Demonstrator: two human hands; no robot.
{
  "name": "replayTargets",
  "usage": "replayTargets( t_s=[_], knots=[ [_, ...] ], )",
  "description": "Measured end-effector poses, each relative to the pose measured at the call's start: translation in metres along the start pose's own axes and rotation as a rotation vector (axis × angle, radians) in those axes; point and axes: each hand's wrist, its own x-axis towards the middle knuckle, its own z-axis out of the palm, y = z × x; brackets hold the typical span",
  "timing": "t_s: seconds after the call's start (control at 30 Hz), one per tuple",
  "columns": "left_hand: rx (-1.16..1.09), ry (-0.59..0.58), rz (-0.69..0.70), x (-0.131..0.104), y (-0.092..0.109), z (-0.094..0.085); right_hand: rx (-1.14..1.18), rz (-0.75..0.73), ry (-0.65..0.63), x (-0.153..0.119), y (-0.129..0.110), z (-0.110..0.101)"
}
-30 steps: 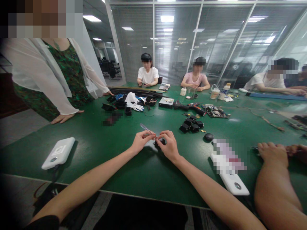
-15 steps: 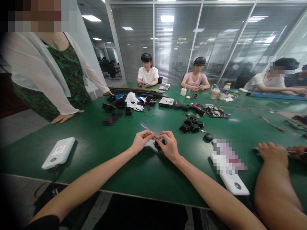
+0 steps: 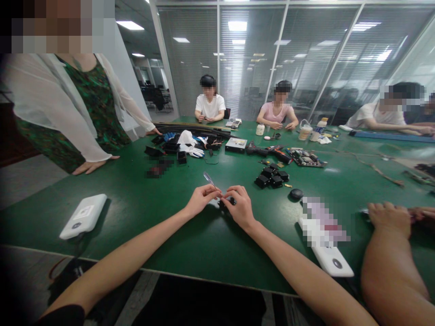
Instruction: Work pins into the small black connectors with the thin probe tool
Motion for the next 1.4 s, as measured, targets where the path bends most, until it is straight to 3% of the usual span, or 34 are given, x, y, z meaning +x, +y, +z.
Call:
replayTargets(
  t_s=[1.4],
  knots=[
    [-0.079, 0.018, 0.005, -0.0012, 0.0046, 0.0023, 0.101, 0.023, 0.058, -0.0012, -0.0005, 0.0006]
  ],
)
